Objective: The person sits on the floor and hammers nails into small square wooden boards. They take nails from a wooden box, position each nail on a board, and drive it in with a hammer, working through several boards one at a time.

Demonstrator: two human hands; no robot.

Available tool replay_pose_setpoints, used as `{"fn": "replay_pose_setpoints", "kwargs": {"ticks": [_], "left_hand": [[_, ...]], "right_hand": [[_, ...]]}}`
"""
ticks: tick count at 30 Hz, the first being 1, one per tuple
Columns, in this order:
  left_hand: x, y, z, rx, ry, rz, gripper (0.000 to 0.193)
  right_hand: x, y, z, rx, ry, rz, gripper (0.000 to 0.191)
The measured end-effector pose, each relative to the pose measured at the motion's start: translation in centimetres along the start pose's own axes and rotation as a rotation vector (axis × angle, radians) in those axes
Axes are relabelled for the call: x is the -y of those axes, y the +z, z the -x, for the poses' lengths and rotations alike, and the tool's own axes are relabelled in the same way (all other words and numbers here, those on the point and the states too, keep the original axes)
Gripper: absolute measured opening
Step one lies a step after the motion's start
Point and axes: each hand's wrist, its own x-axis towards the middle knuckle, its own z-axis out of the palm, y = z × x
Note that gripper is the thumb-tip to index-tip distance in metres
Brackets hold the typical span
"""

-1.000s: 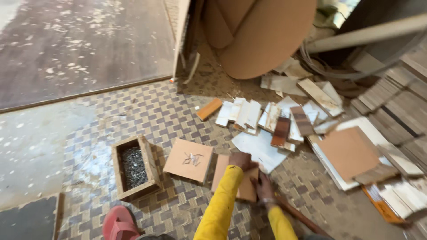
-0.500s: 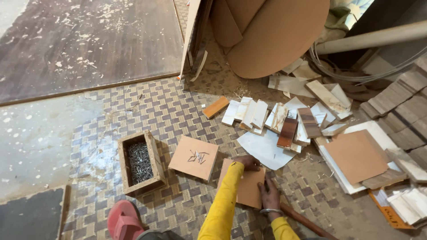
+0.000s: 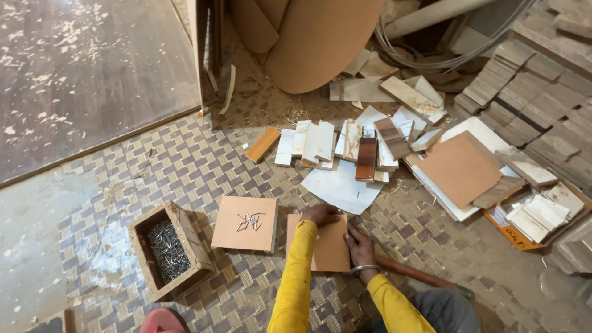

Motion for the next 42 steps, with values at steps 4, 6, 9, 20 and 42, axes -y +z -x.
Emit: {"fn": "replay_pose_setpoints", "kwargs": {"ticks": [4, 6, 9, 20, 42], "left_hand": [[-0.3, 0.2, 0.3, -0.029, -0.052, -0.038, 0.041], [-0.7, 0.5, 0.7, -0.072, -0.063, -0.040, 0.037], [-0.8, 0.9, 2.4, -0.282, -0.033, -0.091, 0.034], [11.6, -6.6, 14.2, -0.781, -0.202, -0.472, 0.020], [6.7, -2.1, 8.9, -0.887, -0.108, 0.263, 0.014]], "right_hand": [[-0.3, 0.0, -0.1, 0.002, -0.007, -0.136, 0.044], [-0.4, 0.2, -0.1, -0.024, -0.012, -0.067, 0.045], [-0.2, 0.7, 0.0, -0.077, -0.015, -0.020, 0.046], [0.4, 1.1, 0.7, -0.202, -0.056, 0.031, 0.035], [1.6, 1.1, 1.2, -0.278, -0.130, 0.073, 0.032]]}}
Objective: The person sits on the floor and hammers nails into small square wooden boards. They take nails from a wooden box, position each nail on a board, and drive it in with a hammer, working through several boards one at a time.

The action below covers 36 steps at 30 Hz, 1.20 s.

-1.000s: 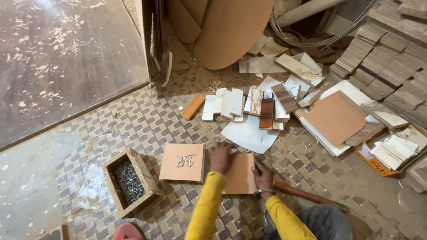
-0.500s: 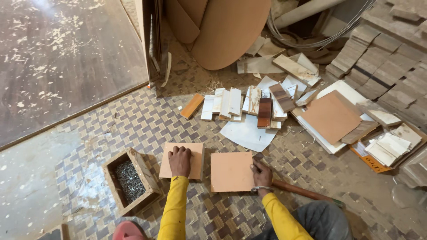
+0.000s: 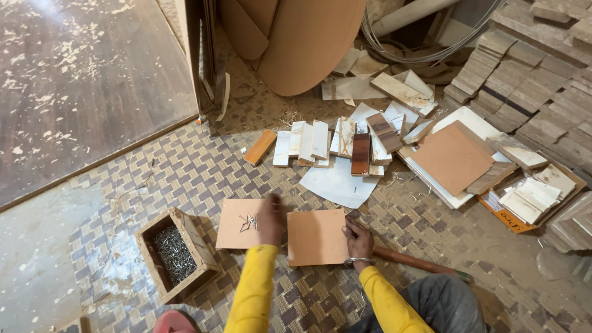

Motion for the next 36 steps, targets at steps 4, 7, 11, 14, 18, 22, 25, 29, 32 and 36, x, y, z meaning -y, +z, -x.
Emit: {"fn": "replay_pose_setpoints", "kwargs": {"ticks": [4, 7, 11, 14, 18, 22, 25, 29, 32, 36], "left_hand": [[-3.5, 6.2, 2.7, 0.198, 0.140, 0.198, 0.016], [-5.4, 8.3, 4.7, 0.233, 0.030, 0.277, 0.016], [-7.1, 9.4, 6.0, 0.030, 0.215, 0.145, 0.013], [-7.5, 9.9, 6.6, 0.041, 0.170, 0.120, 0.014], [-7.3, 10.0, 7.0, 0.050, 0.237, 0.092, 0.015], [-7.3, 10.0, 6.9, 0.047, 0.255, 0.043, 0.015], [-7.4, 10.0, 6.9, 0.045, 0.266, 0.032, 0.015], [-7.6, 9.9, 7.0, 0.034, 0.274, 0.028, 0.016], [-7.8, 9.9, 7.0, 0.035, 0.264, 0.030, 0.016], [-7.9, 10.0, 7.0, 0.034, 0.252, 0.009, 0.016]], "right_hand": [[0.2, 0.0, 0.2, -0.026, 0.005, -0.067, 0.030], [0.1, -0.1, 0.1, -0.031, 0.025, 0.014, 0.029], [0.0, -0.2, -0.3, -0.030, -0.015, 0.020, 0.025], [0.1, -0.3, -0.4, -0.029, -0.034, 0.013, 0.025], [0.5, -0.4, -0.4, -0.035, -0.032, -0.020, 0.026], [1.1, -0.6, -0.4, -0.057, -0.047, -0.046, 0.026], [1.4, -0.8, -0.5, -0.014, 0.016, -0.113, 0.028], [1.3, -1.0, -0.5, -0.024, -0.016, -0.057, 0.028], [0.6, -0.8, -0.5, -0.022, -0.027, -0.029, 0.027], [-0.4, -0.6, -0.7, 0.076, 0.076, -0.058, 0.031]]}}
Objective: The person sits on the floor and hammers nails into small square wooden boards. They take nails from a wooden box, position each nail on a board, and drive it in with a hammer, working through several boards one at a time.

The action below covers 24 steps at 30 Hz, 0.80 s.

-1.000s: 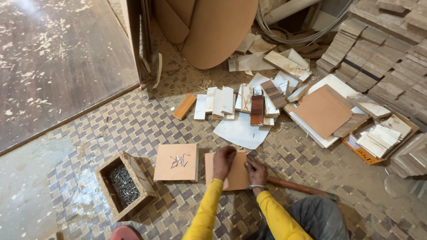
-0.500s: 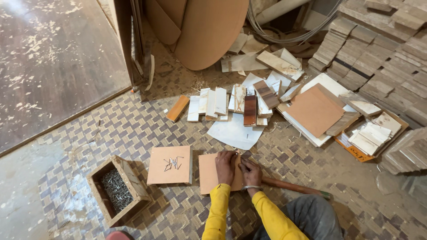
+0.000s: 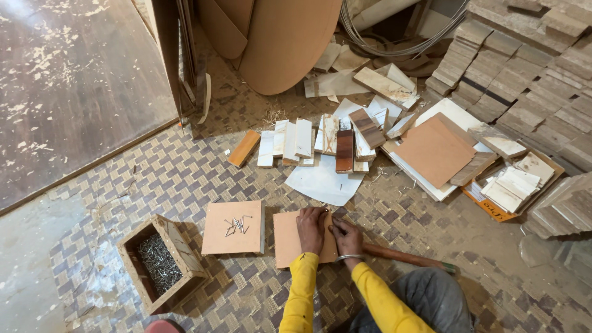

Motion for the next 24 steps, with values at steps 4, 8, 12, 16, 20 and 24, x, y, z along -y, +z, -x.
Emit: {"fn": "replay_pose_setpoints", "kwargs": {"ticks": [4, 8, 12, 16, 20, 24], "left_hand": [[0.2, 0.2, 0.1, -0.011, 0.005, -0.004, 0.016], [0.3, 0.4, 0.3, -0.006, 0.002, -0.014, 0.015], [0.3, 0.7, 0.2, -0.047, 0.044, -0.025, 0.015], [0.3, 0.6, 0.4, -0.046, 0.072, -0.057, 0.017], [0.5, 0.6, 0.6, -0.050, 0.068, -0.030, 0.015], [0.6, 0.7, 0.6, -0.062, 0.078, -0.034, 0.016]], "right_hand": [[0.1, -3.2, -1.4, 0.352, 0.186, 0.299, 0.045], [1.5, -12.1, -2.8, 0.659, -0.069, 1.045, 0.069], [2.0, -16.3, -3.5, 0.845, 0.084, 1.244, 0.060], [0.5, -16.2, -4.3, 0.800, 0.065, 1.069, 0.045], [-1.0, -16.6, -4.9, 0.640, 0.090, 0.886, 0.038], [-0.4, -16.4, -4.8, 0.320, -0.148, 0.711, 0.050]]}}
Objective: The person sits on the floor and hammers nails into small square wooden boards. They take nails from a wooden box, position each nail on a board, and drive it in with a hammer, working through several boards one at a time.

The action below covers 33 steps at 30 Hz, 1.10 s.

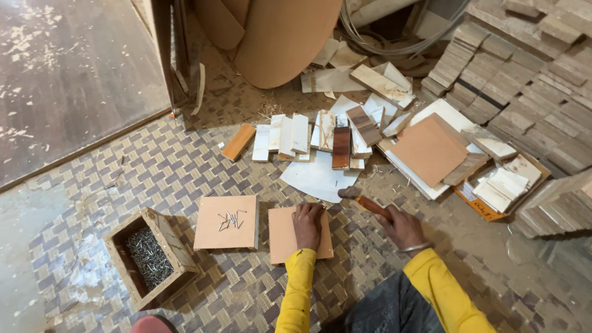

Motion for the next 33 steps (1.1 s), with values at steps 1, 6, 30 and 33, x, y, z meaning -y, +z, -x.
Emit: {"fn": "replay_pose_setpoints", "kwargs": {"ticks": [1, 6, 30, 33], "left_hand": [[0.1, 0.1, 0.0, -0.006, 0.001, 0.007, 0.015], [0.7, 0.2, 0.2, 0.000, -0.004, -0.008, 0.015], [0.1, 0.0, -0.1, 0.056, -0.042, -0.018, 0.013], [0.1, 0.0, -0.1, 0.047, -0.031, -0.028, 0.013]], "right_hand": [[0.6, 0.0, -0.1, -0.129, -0.087, -0.036, 0.054], [4.0, 0.4, -0.2, 0.039, -0.023, 0.078, 0.050], [2.8, 1.6, 1.7, -0.084, 0.140, -0.004, 0.049], [2.2, 1.0, 1.2, -0.067, 0.218, 0.099, 0.046]]}}
